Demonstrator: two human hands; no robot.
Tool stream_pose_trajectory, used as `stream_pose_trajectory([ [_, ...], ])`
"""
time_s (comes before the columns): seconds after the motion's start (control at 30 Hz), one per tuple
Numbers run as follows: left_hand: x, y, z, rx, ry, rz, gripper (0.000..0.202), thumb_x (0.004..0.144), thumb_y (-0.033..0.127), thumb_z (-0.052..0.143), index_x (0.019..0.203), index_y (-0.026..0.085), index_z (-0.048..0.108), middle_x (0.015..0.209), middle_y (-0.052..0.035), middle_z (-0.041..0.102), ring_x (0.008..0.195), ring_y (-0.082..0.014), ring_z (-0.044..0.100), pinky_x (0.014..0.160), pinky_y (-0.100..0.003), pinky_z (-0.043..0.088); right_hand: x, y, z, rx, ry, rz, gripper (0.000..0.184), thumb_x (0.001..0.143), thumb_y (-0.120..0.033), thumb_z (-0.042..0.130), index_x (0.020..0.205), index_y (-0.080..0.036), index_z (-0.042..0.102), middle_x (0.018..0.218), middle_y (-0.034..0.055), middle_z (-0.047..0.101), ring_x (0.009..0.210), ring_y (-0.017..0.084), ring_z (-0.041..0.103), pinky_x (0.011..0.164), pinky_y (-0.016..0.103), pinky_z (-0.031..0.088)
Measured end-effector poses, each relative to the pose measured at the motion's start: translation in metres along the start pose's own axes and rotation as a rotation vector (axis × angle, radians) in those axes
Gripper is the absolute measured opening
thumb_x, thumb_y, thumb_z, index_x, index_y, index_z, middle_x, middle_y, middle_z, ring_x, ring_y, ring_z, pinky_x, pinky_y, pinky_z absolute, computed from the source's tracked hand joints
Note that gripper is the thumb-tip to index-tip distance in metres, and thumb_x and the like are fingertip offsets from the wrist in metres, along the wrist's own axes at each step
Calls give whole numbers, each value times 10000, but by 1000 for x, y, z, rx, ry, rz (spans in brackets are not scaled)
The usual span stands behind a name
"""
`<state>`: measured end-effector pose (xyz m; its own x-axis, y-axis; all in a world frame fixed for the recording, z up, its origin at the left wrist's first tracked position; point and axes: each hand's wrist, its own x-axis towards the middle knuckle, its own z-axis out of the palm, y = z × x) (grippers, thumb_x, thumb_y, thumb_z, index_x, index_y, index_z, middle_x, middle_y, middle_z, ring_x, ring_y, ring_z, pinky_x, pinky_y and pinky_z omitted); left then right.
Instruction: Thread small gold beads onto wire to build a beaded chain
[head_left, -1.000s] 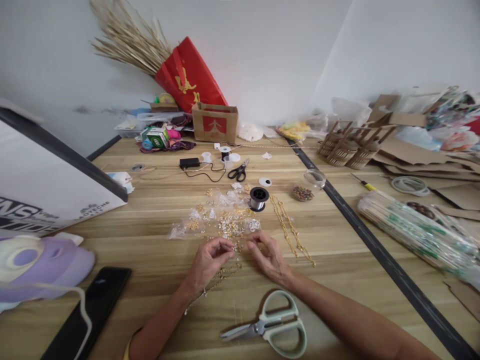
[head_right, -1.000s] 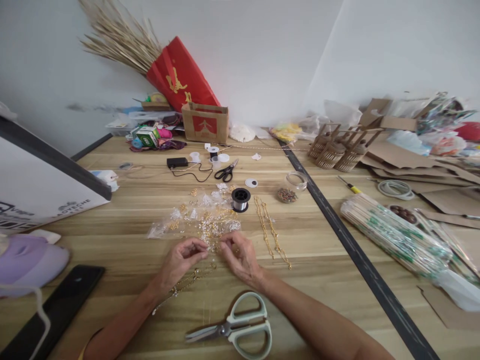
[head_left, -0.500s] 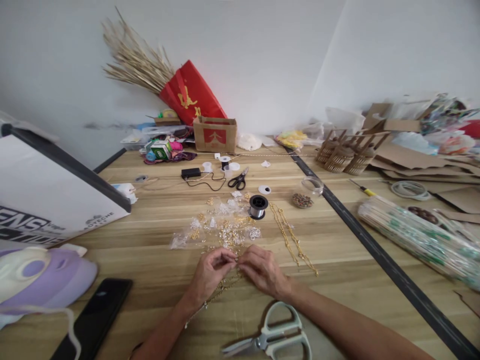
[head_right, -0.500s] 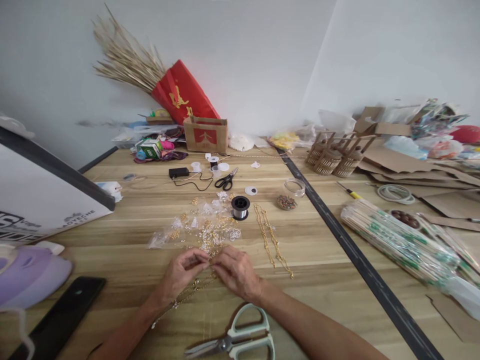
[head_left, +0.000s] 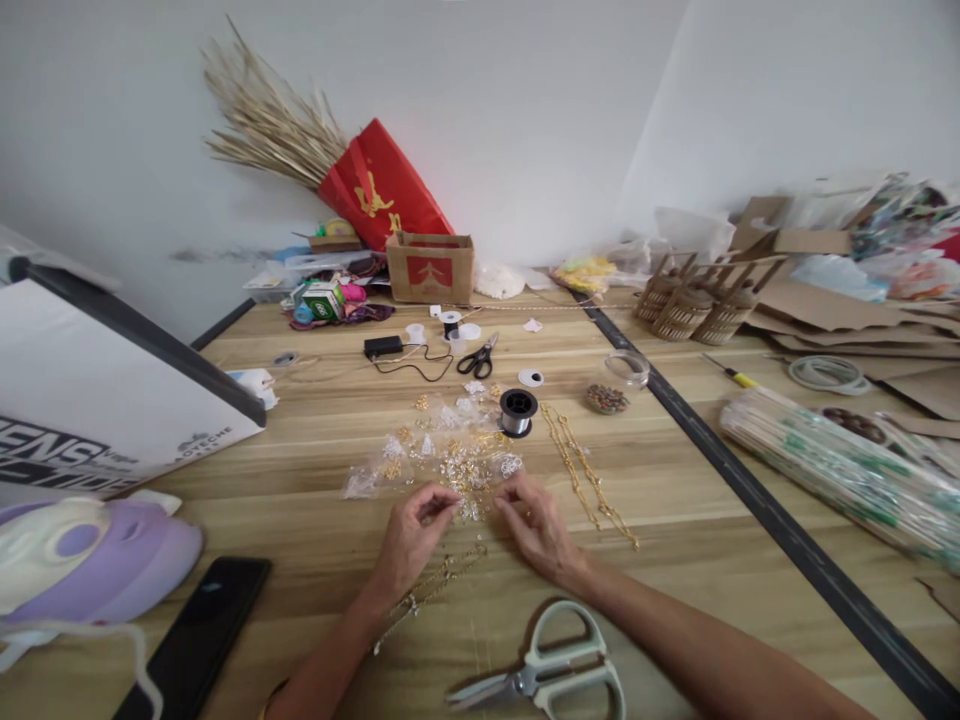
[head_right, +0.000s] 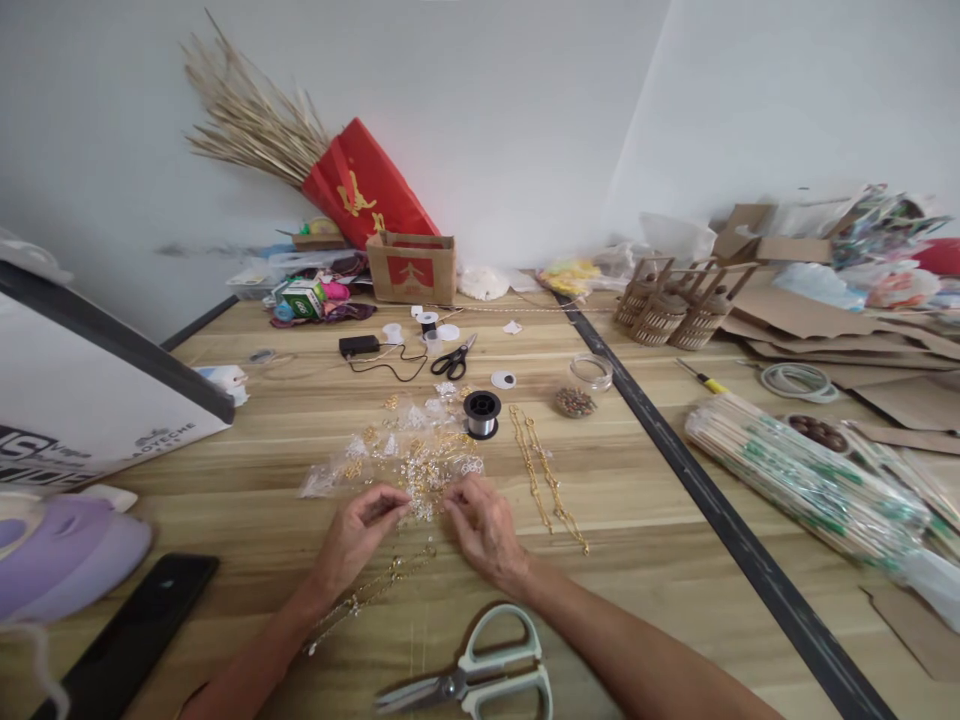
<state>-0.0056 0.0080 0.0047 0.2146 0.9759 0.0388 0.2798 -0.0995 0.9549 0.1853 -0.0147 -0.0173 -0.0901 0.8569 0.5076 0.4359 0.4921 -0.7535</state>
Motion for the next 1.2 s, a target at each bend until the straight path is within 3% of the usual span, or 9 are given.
stream_pose_trajectory([
  [0.27,7,0,2,376,-71,226,167,810,126,543,877,171,690,899,-59,641,857,-191,617,796,-325,500,1,6,1,79,37,78,147,891,-221,479,767,-182,549,722,23,567,682,153,534,627,261,429],
  [0.53,0,6,11,788,-209,462,361,866,94,487,1149,272,625,1018,-64,543,977,-231,502,852,-397,471,2,4,2,88,45,95,152,886,-230,479,761,-180,551,728,27,574,690,153,536,627,264,440],
  [0.8,-1,1,3,802,-219,505,326,899,124,455,1150,262,611,993,-60,539,979,-225,490,861,-398,476,2,5,2,71,39,92,147,883,-227,488,763,-183,559,726,24,582,688,152,542,631,267,448],
  [0.97,3,-7,0,753,-147,472,259,893,122,465,1065,209,638,1009,-64,577,989,-220,523,877,-398,490,2,7,2,106,42,106,154,888,-249,490,772,-181,564,731,26,587,684,152,546,627,262,459],
  [1.07,5,-9,1,768,-130,493,304,900,154,464,1170,218,589,1185,-73,571,1128,-236,503,961,-424,459,2,8,3,119,51,118,154,888,-248,496,770,-178,565,725,23,583,681,149,545,629,258,462],
  [1.2,6,-10,4,861,-239,534,461,918,266,469,1373,225,403,1467,-67,387,1368,-260,288,1089,-475,331,2,7,3,115,46,126,150,890,-247,502,781,-175,576,726,21,582,681,145,552,629,253,463],
])
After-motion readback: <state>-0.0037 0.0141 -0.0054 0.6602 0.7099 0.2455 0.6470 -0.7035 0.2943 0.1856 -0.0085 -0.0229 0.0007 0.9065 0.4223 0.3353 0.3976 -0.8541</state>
